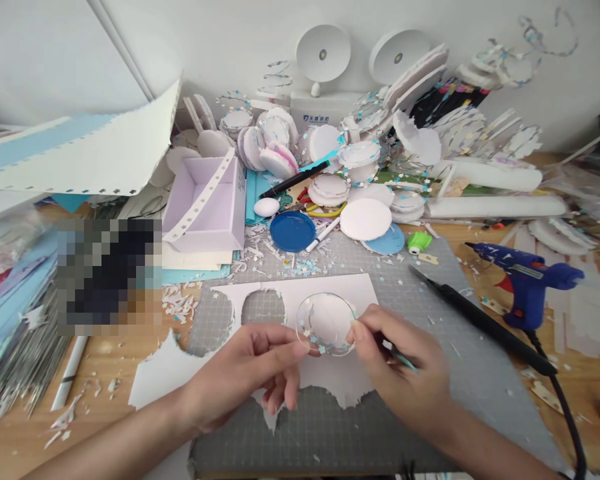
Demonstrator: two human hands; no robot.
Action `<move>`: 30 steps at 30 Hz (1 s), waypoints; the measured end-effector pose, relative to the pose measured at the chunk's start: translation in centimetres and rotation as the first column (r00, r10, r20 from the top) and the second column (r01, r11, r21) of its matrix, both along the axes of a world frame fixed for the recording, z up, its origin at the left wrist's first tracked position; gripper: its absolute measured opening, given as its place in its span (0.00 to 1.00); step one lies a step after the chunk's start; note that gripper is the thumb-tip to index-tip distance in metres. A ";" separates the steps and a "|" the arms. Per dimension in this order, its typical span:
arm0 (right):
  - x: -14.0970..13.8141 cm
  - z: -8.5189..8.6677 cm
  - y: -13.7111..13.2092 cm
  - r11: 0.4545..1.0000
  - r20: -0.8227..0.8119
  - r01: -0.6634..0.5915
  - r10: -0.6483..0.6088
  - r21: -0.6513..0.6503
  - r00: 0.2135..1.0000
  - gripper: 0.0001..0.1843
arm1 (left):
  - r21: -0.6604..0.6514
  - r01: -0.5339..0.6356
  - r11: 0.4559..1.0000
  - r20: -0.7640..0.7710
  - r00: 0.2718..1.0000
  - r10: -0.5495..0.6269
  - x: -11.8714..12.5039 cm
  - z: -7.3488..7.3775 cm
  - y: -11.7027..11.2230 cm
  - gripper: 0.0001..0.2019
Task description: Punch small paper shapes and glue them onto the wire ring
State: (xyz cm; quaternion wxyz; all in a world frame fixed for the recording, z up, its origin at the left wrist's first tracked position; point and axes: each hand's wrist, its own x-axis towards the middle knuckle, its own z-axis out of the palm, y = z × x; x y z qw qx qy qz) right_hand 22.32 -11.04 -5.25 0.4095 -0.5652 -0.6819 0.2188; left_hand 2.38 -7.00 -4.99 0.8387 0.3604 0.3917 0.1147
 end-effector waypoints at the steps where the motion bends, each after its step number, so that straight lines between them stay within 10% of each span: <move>1: -0.1 0.0 0.0 1.000 -0.001 -0.016 0.016 -0.010 1.000 0.12 | 0.009 -0.019 1.000 -0.007 1.000 0.019 0.1 -0.1 -0.1 0.15; 10: 0.2 0.2 0.1 0.957 -0.056 -0.258 0.253 -0.130 0.966 0.09 | 0.220 -0.131 0.967 -0.044 0.989 0.144 -0.1 -0.3 0.2 0.17; 16: 1.6 1.0 0.8 0.990 -0.146 -0.077 0.060 -0.119 0.987 0.08 | 0.377 0.019 0.926 -0.102 0.995 0.021 -0.8 0.4 0.5 0.17; 21: 1.3 0.9 1.1 0.899 -0.182 -0.267 0.215 -0.347 0.959 0.06 | 0.466 0.199 0.862 -0.210 0.971 -0.111 -0.7 0.8 0.3 0.16; 30: 1.0 0.8 1.2 0.866 -0.206 -0.272 0.201 -0.419 0.958 0.05 | 0.576 0.129 0.807 -0.285 0.957 0.051 -0.2 0.4 0.3 0.14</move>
